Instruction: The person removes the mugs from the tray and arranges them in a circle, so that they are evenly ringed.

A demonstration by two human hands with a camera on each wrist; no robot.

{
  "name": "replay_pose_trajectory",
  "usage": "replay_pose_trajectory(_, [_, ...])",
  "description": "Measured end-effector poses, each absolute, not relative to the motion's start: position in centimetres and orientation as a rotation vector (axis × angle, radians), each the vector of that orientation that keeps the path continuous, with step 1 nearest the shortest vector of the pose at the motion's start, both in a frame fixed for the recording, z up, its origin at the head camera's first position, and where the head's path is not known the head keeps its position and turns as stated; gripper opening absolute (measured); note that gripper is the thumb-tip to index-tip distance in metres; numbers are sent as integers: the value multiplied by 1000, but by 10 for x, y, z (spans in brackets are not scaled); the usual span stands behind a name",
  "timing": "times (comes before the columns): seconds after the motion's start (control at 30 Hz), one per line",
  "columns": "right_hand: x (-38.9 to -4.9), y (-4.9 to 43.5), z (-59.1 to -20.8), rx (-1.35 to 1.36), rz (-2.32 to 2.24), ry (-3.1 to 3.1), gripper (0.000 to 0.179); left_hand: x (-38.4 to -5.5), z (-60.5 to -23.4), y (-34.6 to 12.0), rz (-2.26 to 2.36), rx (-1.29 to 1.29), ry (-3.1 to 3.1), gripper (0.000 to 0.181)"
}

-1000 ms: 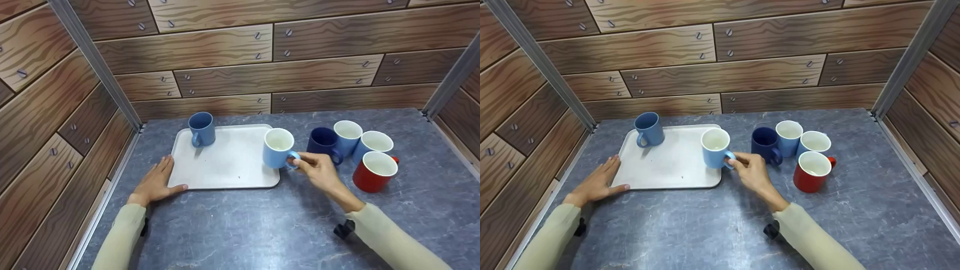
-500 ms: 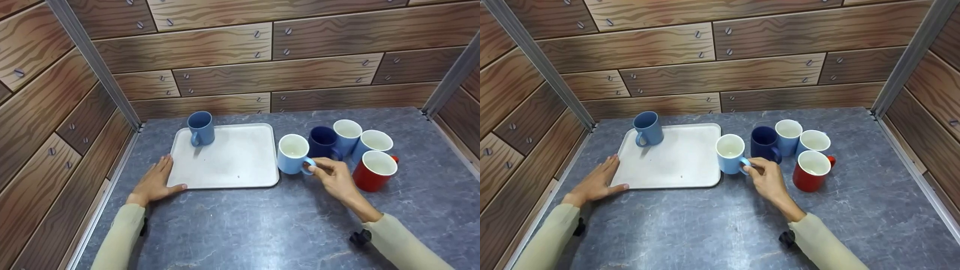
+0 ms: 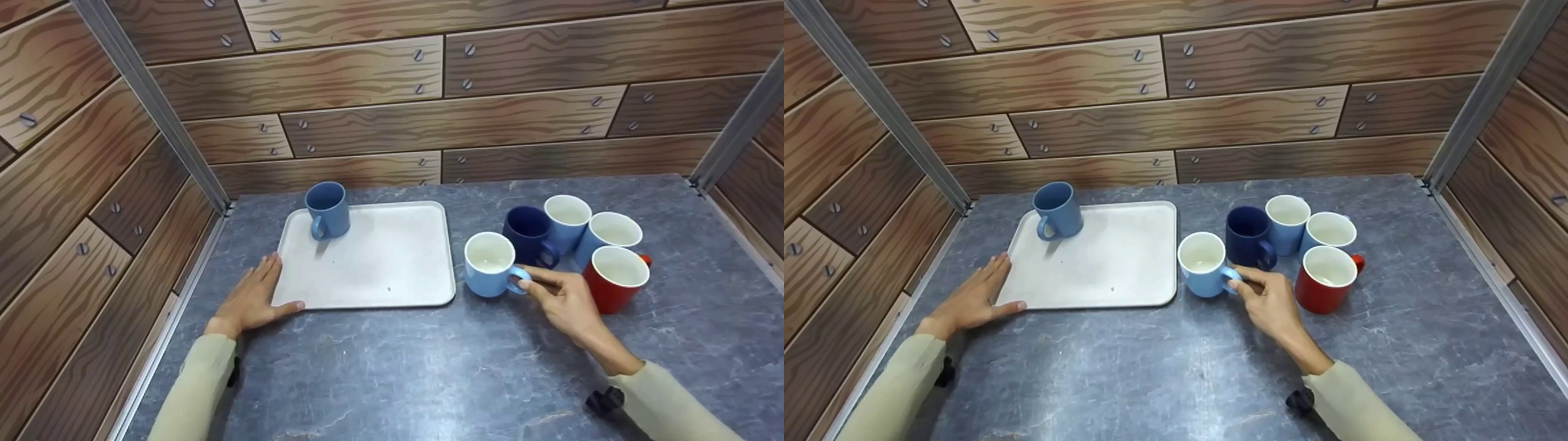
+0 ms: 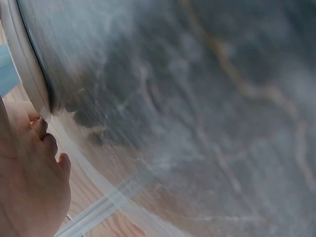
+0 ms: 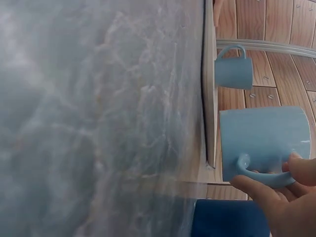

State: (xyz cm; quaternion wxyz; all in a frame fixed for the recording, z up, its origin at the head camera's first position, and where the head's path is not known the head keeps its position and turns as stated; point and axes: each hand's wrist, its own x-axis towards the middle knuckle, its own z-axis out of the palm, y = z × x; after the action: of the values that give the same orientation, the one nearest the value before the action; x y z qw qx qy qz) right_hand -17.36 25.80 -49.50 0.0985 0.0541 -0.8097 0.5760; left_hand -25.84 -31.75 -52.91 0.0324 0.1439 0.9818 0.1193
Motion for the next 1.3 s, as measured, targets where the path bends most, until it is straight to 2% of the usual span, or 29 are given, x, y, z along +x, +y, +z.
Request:
replay_pose_trajectory(0.83, [-174,282,-509,20,2027,-2309,41,-258,-528,-316,384,451,3014,124])
replay_pose_trajectory(1.3, [-171,295,-507,-22,1953,-2343,42,-258,-527,-318,374,435,3016,124])
